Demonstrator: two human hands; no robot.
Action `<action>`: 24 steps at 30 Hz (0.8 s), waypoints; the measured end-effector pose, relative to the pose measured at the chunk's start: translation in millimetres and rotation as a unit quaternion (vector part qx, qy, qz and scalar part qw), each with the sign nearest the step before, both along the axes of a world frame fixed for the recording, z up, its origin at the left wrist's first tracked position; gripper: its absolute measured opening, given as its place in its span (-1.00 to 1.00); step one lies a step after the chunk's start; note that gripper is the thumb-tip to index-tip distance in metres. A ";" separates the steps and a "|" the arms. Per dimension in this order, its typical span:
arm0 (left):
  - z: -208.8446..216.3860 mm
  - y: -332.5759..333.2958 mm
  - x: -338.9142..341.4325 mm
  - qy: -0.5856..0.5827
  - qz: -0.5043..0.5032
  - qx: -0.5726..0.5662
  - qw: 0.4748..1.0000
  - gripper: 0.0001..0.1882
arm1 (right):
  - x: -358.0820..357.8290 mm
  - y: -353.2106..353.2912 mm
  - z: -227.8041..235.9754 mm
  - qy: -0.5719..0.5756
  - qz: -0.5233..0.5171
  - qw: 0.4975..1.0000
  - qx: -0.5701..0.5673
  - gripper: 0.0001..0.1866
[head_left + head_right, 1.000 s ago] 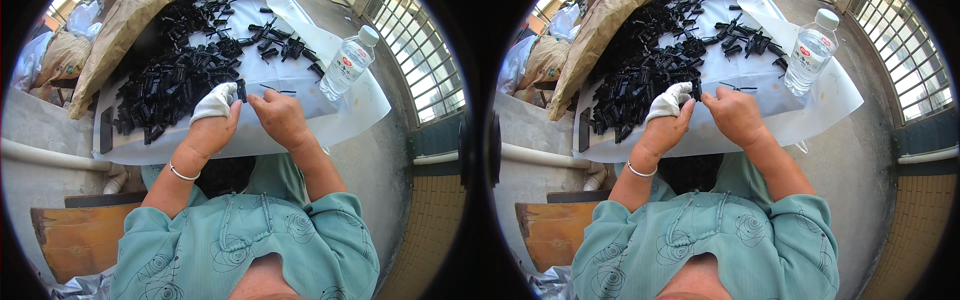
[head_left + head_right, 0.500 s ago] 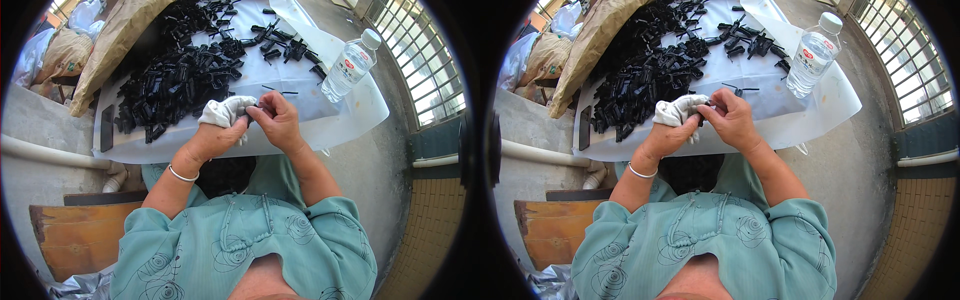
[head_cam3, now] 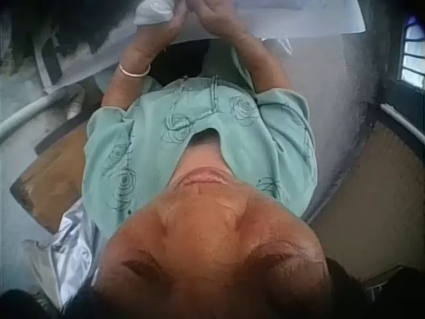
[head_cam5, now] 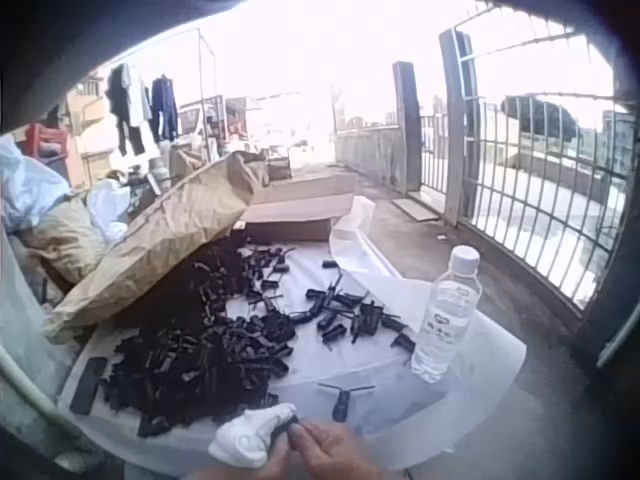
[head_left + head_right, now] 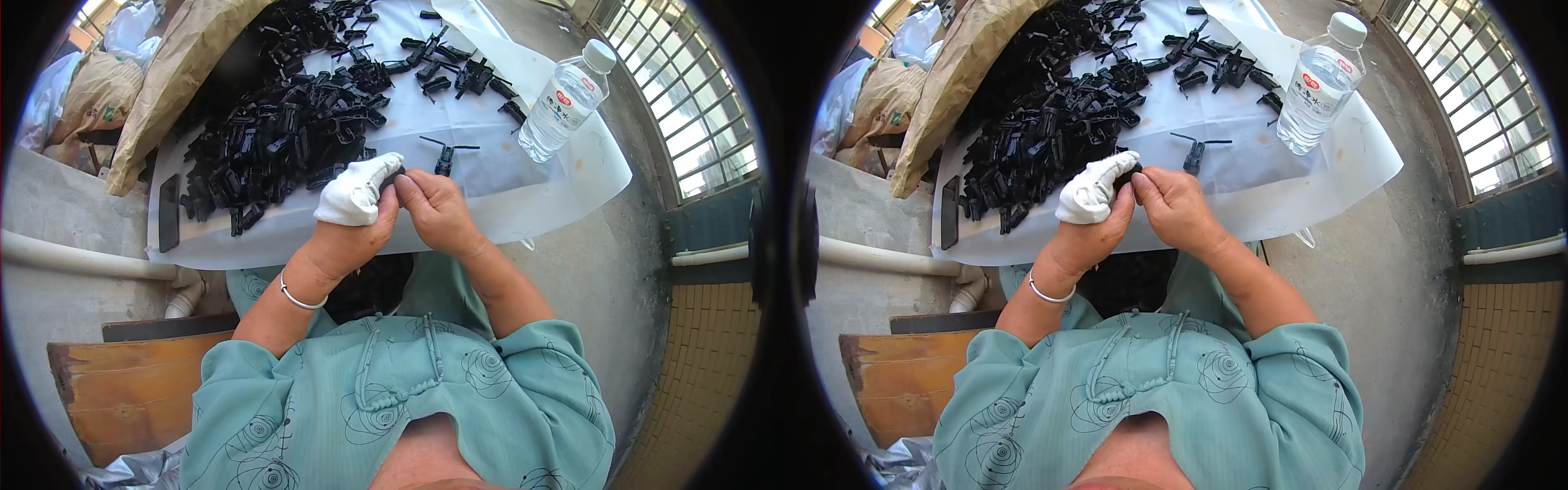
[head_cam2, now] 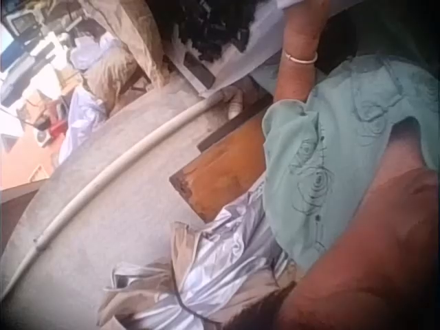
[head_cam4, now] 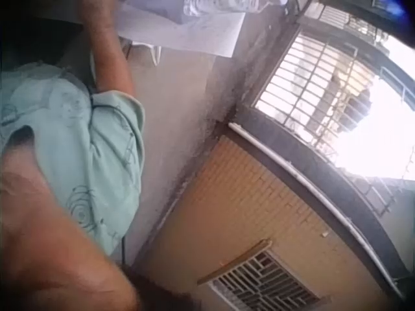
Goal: Cleaning and inspecting small black plastic components with a white cloth.
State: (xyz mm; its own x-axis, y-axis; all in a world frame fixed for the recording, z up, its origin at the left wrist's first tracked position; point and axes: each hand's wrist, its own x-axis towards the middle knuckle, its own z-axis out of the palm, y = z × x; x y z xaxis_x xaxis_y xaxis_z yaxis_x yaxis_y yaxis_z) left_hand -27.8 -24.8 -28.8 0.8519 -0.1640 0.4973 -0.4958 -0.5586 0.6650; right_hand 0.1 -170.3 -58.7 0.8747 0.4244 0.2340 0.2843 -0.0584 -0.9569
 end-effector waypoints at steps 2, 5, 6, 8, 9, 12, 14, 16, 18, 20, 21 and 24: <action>-6.5 2.0 -0.9 0.026 -0.004 -0.039 0.999 -0.70 | -3.0 2.8 0.1 0.010 -0.009 0.999 0.033 -0.71; -2.8 -2.2 -5.2 0.092 -0.005 -0.128 0.987 -0.70 | -6.1 0.6 4.7 0.033 0.031 0.994 0.102 -0.68; -0.8 -3.8 -6.3 0.131 0.002 -0.176 0.976 -0.71 | -6.5 0.5 7.7 0.015 0.030 0.995 0.097 -0.67; -2.3 -3.5 -5.7 0.070 0.003 -0.116 0.991 -0.71 | -6.8 2.2 9.2 -0.003 0.032 0.995 0.093 -0.66; -2.8 -3.1 -5.4 0.009 0.003 -0.057 0.998 -0.71 | -7.2 4.5 8.4 0.022 0.022 0.994 0.105 -0.66; -1.4 -3.5 -3.3 -0.036 0.013 0.068 0.997 -0.73 | -4.8 10.7 -4.3 0.036 -0.008 0.992 0.117 -0.67; -8.7 -2.3 -3.8 -0.048 0.012 0.083 0.995 -0.73 | -3.0 14.4 -15.7 0.024 -0.029 0.992 0.117 -0.67; -13.8 -2.2 -4.3 -0.056 0.013 0.099 0.993 -0.73 | -4.7 17.5 -16.8 0.064 -0.026 0.987 0.147 -0.68; -16.9 -3.2 -3.4 0.041 0.014 -0.079 0.996 -0.72 | -7.4 10.9 -1.1 0.073 -0.006 0.989 0.130 -0.68; -18.3 -1.9 2.9 0.111 -0.027 -0.224 0.968 -0.71 | 1.3 0.2 -3.1 0.040 0.000 0.995 0.092 -0.75; -15.3 2.6 5.1 0.127 -0.037 -0.242 0.961 -0.71 | 2.1 -6.8 0.6 0.038 -0.001 0.995 0.091 -0.75; -6.1 14.9 4.5 0.230 -0.065 -0.337 0.911 -0.74 | 4.2 -16.9 7.0 -0.055 -0.047 0.991 -0.111 -0.84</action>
